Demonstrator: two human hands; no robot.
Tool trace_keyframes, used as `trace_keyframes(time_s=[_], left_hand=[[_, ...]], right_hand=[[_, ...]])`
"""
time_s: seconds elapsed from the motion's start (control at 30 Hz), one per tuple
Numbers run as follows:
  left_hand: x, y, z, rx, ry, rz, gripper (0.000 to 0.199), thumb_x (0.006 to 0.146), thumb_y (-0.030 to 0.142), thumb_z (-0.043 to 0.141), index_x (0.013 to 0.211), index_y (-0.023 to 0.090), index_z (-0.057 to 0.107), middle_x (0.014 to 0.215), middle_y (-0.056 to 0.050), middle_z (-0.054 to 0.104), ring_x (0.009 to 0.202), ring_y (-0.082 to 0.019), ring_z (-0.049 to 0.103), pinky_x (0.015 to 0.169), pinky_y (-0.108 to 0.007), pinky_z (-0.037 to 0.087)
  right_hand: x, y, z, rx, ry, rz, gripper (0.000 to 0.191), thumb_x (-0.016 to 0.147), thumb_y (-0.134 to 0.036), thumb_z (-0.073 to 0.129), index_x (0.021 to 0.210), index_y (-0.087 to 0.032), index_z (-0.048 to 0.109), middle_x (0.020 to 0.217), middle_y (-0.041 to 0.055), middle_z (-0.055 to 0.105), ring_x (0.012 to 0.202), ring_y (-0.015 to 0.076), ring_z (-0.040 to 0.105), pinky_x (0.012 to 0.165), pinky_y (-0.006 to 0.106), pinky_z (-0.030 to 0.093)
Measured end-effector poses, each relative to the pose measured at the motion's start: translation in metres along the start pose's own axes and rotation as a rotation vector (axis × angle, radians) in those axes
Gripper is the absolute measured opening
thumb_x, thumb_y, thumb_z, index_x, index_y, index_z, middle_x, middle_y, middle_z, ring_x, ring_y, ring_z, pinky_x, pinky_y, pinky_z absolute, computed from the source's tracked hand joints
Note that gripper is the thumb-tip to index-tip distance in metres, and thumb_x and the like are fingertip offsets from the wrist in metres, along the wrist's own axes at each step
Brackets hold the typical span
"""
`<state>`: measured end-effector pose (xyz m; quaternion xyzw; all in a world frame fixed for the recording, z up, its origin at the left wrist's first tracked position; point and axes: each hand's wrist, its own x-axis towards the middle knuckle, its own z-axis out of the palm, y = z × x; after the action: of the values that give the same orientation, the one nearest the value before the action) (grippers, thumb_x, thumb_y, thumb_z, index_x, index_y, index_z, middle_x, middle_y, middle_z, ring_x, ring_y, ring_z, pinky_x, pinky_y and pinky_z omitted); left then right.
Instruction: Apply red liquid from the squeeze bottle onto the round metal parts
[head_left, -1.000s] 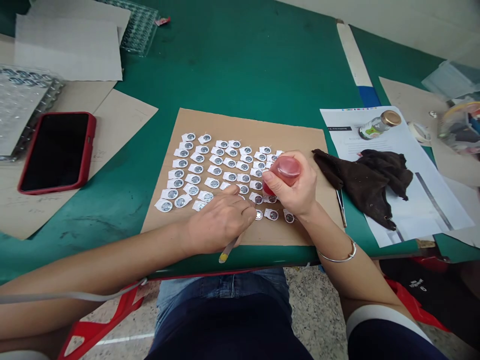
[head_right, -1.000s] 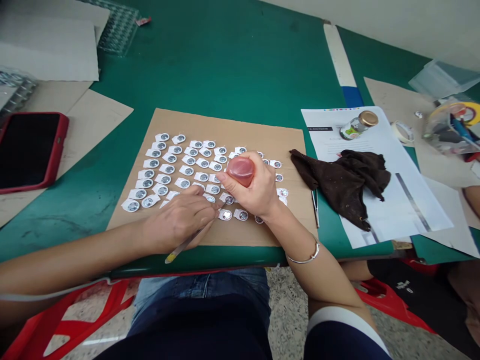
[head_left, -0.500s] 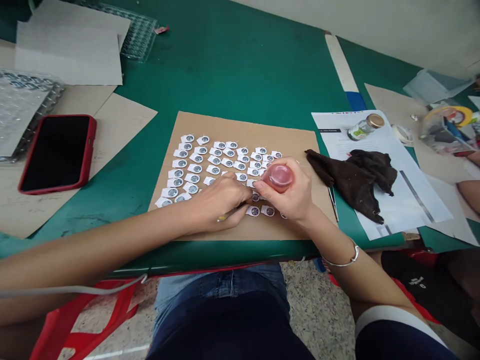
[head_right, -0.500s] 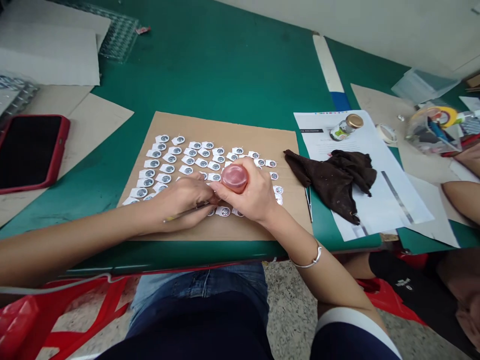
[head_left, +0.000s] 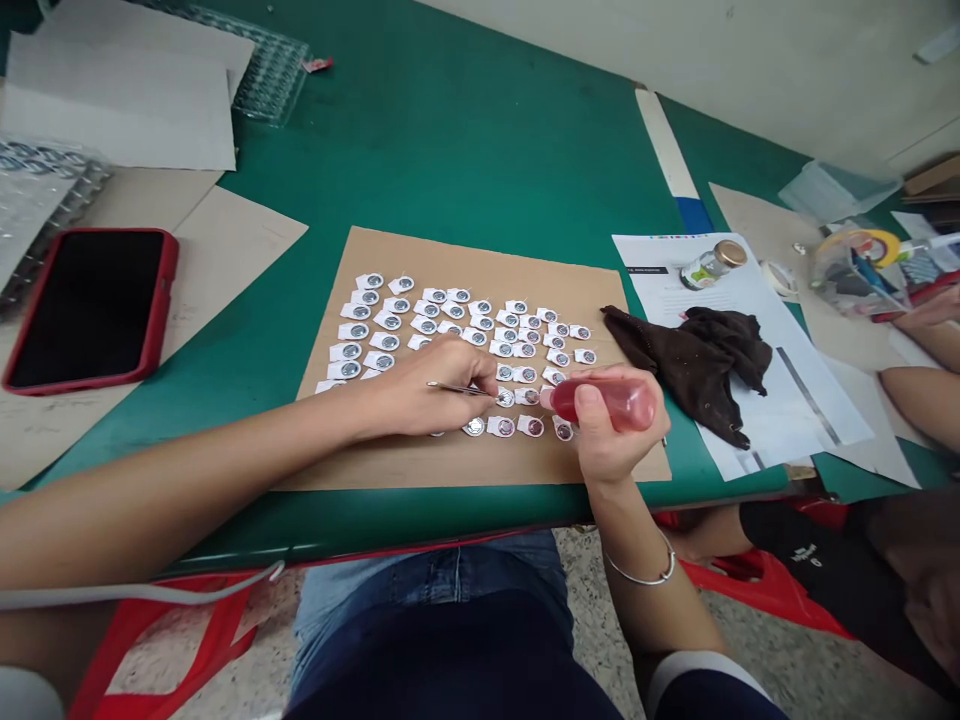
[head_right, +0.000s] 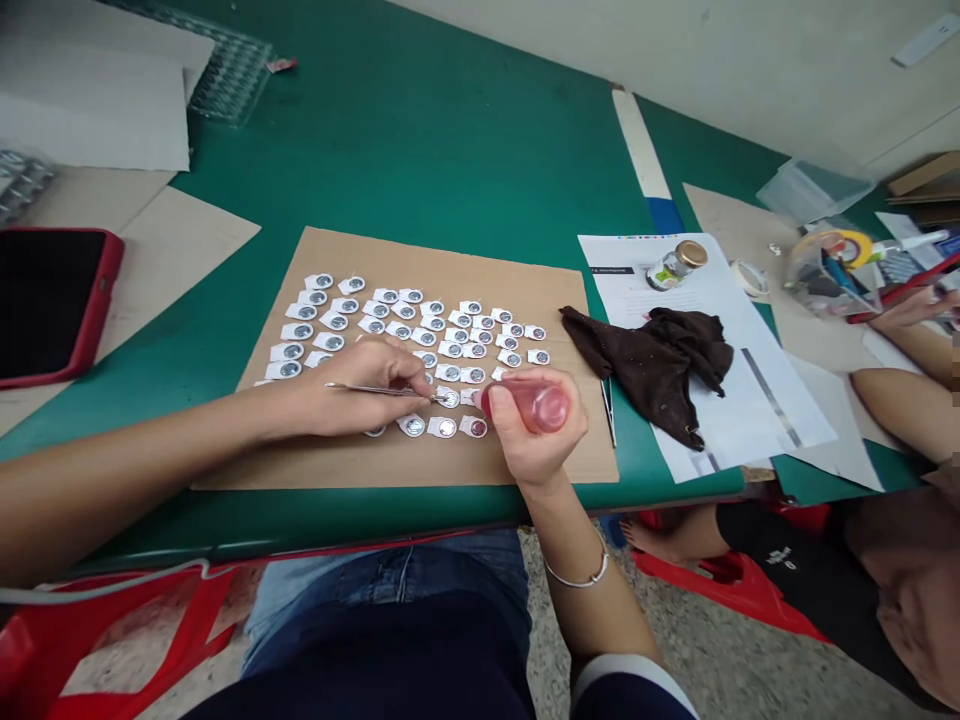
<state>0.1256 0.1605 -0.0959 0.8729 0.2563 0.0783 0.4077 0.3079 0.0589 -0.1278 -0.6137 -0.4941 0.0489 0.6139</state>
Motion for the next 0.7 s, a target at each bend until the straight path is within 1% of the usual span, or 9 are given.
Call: trace_keyframes(time_s=[0.1,0.23,0.33,0.47,0.7], left_hand=[[-0.0011,0.0005,0.0005,-0.005,0.019,-0.004,0.01,0.072,0.017,0.055,0.074,0.018,0.064,0.071,0.002,0.063,0.064,-0.01,0.055,0.054,-0.022,0.036],[-0.0017,0.0015,0.0004,-0.046,0.02,-0.048,0.01,0.073,0.017,0.055,0.074,0.018,0.065,0.071,0.002,0.063,0.062,-0.01,0.054,0.052,-0.022,0.036],[-0.0021,0.0013,0.0011,-0.065,0.022,-0.064,0.01,0.072,0.017,0.055,0.073,0.018,0.065,0.071,0.001,0.063,0.062,-0.01,0.055,0.052,-0.021,0.036],[-0.0024,0.0,0.0027,-0.081,0.024,-0.061,0.009,0.073,0.017,0.055,0.074,0.018,0.064,0.07,0.002,0.062,0.06,-0.009,0.054,0.051,-0.021,0.035],[-0.0021,-0.0022,0.004,-0.112,0.018,-0.089,0.009,0.073,0.018,0.055,0.074,0.017,0.064,0.069,0.001,0.061,0.058,-0.009,0.052,0.049,-0.02,0.033]], right_hand=[[-0.0006,0.001,0.0009,0.014,-0.047,0.006,0.023,0.067,-0.03,0.068,0.081,-0.016,0.056,0.075,0.0025,0.064,0.07,0.0151,0.064,0.069,0.034,0.054],[0.0,-0.0009,0.0033,-0.007,-0.089,-0.039,0.022,0.067,-0.028,0.068,0.081,-0.017,0.056,0.075,0.001,0.065,0.071,0.0136,0.065,0.069,0.031,0.055],[0.0001,-0.0015,0.0044,-0.034,-0.097,-0.068,0.023,0.067,-0.029,0.068,0.082,-0.017,0.056,0.075,0.0003,0.064,0.07,0.0128,0.065,0.069,0.03,0.055],[-0.0008,-0.0008,0.0048,-0.036,-0.123,-0.061,0.023,0.068,-0.028,0.068,0.083,-0.017,0.055,0.076,0.0007,0.063,0.071,0.0126,0.064,0.07,0.029,0.055],[-0.0008,-0.0002,0.0061,0.001,-0.105,-0.061,0.023,0.065,-0.024,0.07,0.083,-0.017,0.056,0.075,0.0003,0.064,0.071,0.0127,0.064,0.071,0.029,0.054]])
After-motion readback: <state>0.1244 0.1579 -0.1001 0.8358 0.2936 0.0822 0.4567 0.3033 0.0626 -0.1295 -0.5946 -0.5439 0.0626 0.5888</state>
